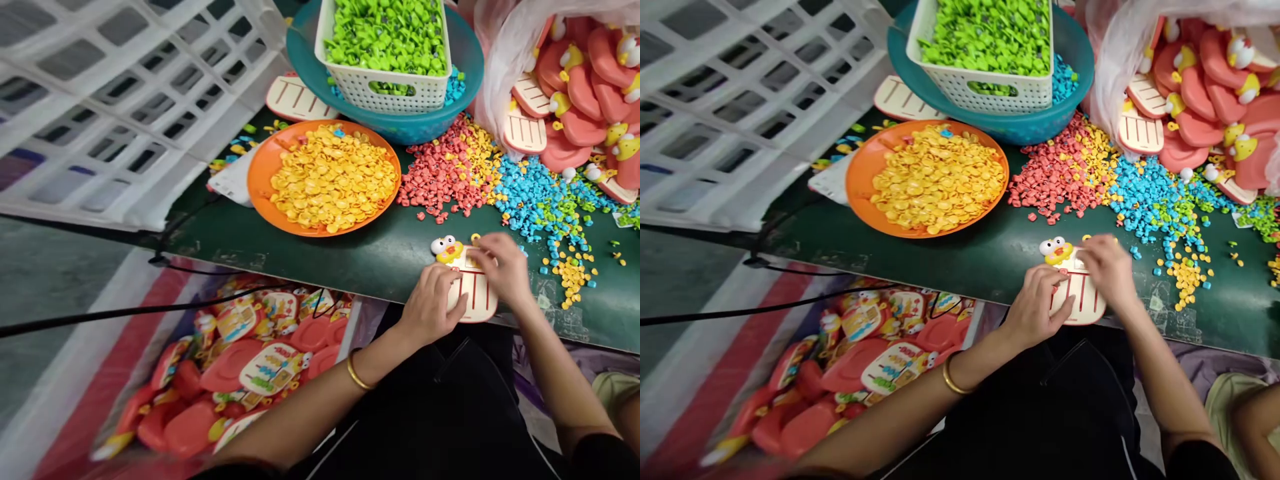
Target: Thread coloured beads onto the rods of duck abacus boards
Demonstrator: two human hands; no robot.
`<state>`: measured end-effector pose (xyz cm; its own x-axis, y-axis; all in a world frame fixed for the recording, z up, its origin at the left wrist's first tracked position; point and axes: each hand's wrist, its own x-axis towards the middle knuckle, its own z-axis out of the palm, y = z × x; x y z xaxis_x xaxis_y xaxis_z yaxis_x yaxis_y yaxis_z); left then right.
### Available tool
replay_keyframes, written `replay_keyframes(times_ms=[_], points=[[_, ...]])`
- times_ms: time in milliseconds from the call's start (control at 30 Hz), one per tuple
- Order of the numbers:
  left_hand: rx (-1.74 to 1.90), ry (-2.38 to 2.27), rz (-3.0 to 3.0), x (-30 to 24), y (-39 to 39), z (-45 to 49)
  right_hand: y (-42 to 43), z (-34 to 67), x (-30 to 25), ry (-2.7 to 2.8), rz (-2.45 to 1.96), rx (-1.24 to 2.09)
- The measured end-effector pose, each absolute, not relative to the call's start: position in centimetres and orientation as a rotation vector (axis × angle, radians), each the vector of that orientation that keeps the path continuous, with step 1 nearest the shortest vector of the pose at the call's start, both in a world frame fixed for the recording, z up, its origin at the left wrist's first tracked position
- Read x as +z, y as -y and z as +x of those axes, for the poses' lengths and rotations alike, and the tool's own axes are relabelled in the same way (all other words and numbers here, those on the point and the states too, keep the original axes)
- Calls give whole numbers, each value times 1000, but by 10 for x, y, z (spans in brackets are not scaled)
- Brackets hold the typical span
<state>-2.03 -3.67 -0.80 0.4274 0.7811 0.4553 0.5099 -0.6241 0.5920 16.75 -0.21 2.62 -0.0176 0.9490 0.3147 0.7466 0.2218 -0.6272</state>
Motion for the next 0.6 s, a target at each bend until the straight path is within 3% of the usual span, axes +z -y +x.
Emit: replay_keyframes(times_ms=[167,600], points=[[881,-1092,2436,1,34,-21,-45,211,27,1801,-1909,105],[1121,-1271,2277,-6,39,-14,44,182,13,1922,-1568,216]])
